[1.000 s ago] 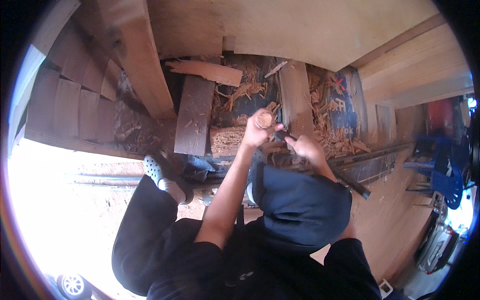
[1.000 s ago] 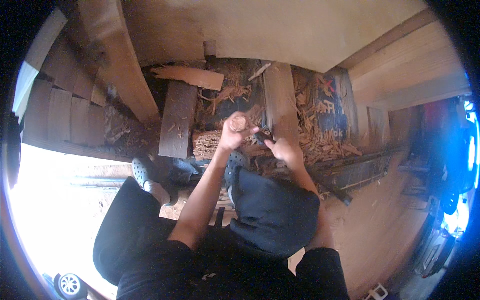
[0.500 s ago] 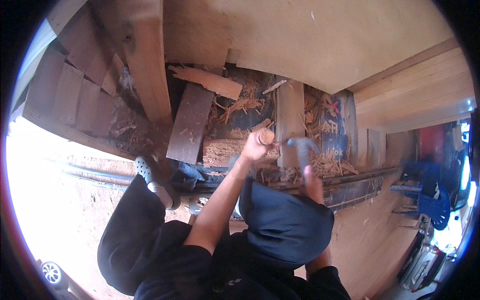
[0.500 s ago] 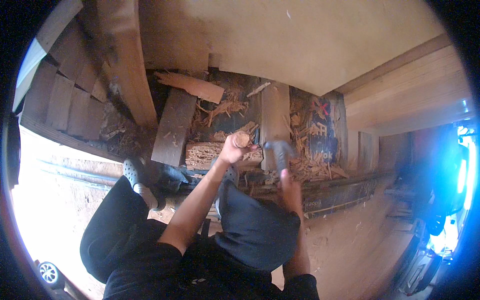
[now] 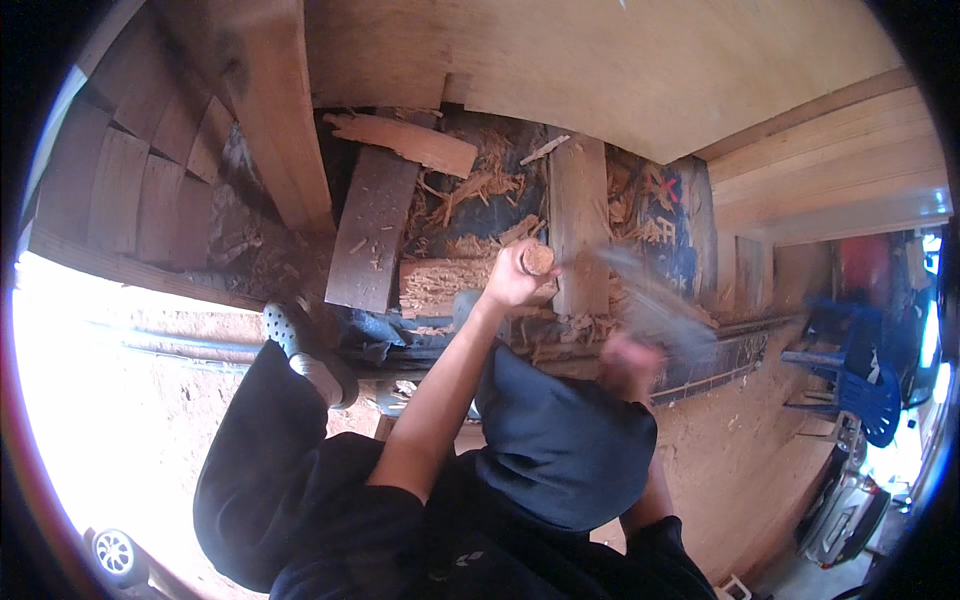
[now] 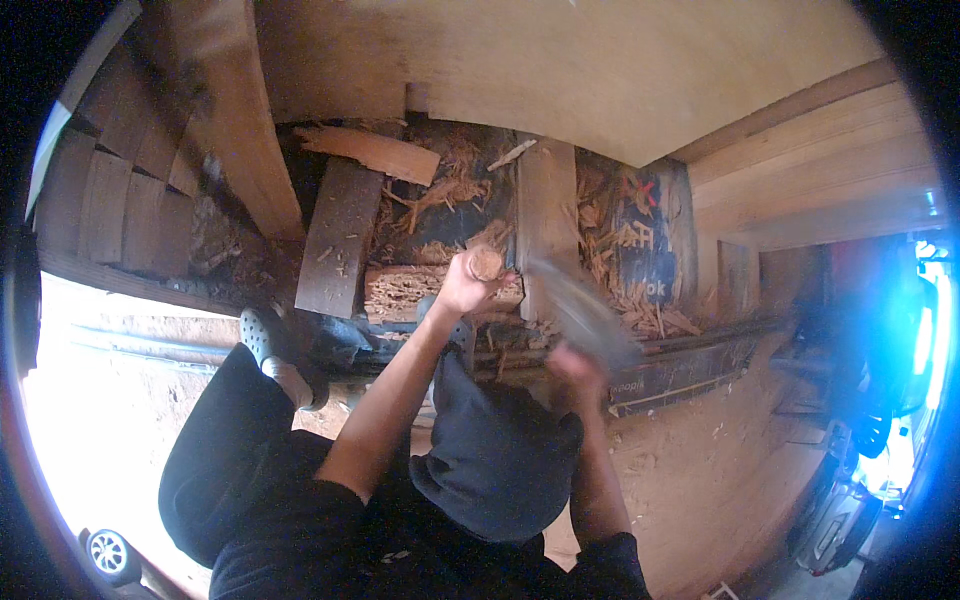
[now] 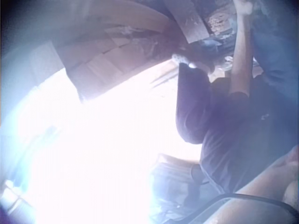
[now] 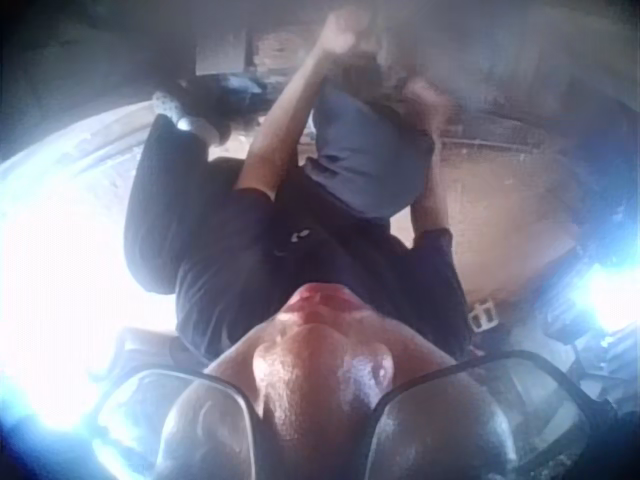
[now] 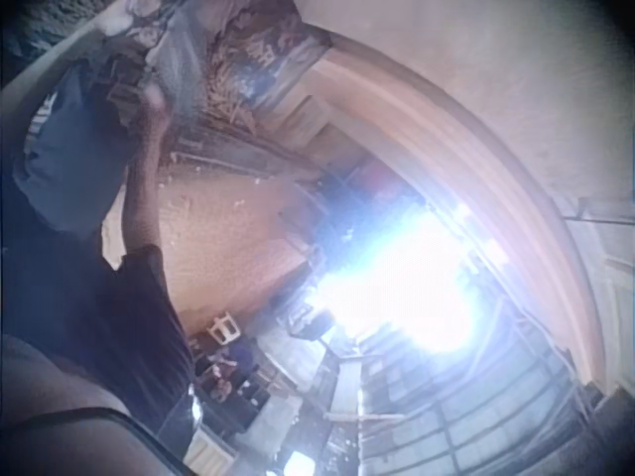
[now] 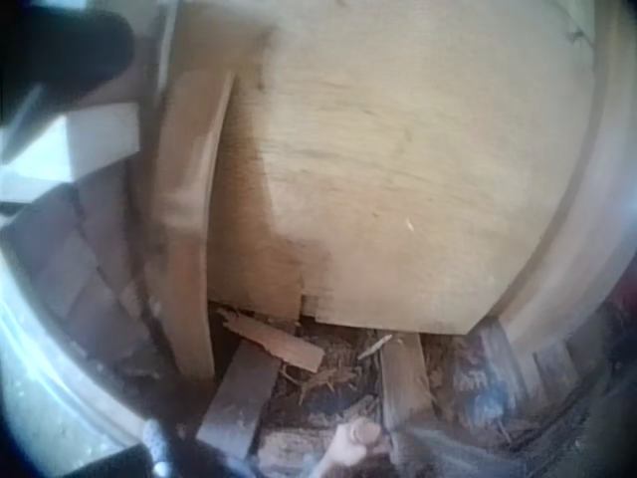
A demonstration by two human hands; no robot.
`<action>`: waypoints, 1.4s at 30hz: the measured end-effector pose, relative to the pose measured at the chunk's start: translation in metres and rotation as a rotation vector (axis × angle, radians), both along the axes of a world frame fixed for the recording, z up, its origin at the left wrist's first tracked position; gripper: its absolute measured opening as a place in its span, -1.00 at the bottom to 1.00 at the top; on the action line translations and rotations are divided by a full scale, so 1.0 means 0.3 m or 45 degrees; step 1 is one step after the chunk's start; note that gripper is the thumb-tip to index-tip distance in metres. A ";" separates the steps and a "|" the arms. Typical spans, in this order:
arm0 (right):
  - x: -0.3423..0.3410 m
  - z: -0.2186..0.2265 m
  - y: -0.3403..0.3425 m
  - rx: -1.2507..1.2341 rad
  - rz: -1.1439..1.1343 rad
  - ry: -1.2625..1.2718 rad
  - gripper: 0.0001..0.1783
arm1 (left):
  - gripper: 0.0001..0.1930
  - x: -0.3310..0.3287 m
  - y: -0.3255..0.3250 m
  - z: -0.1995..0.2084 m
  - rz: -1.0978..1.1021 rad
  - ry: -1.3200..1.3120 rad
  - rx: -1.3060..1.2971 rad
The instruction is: The person sits on the floor and uses a hammer and chisel to carve a small wooden block. They repeatedly strike the chisel to remove wood shavings, occasionally adjusting the block's position.
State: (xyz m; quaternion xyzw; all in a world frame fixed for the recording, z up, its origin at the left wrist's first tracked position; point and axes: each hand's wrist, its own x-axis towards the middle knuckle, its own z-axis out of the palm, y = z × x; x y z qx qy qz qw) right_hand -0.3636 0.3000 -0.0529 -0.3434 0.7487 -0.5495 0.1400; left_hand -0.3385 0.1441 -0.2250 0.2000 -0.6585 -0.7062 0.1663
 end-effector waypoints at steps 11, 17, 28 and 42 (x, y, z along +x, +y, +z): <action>-0.041 0.389 0.215 -0.358 -0.018 -0.445 -0.33 | -0.74 0.020 0.024 0.012 -0.021 0.061 -0.082; -0.043 0.259 0.100 -1.045 0.221 0.013 -0.12 | -0.75 0.015 0.021 0.002 -0.032 0.103 0.008; -0.022 0.135 0.239 0.476 -0.421 -0.001 -0.58 | -0.74 0.016 0.038 -0.027 -0.067 0.112 -0.034; 0.036 -0.147 0.143 0.938 -0.385 -0.196 -0.44 | -0.74 0.016 0.038 -0.045 -0.118 0.102 -0.073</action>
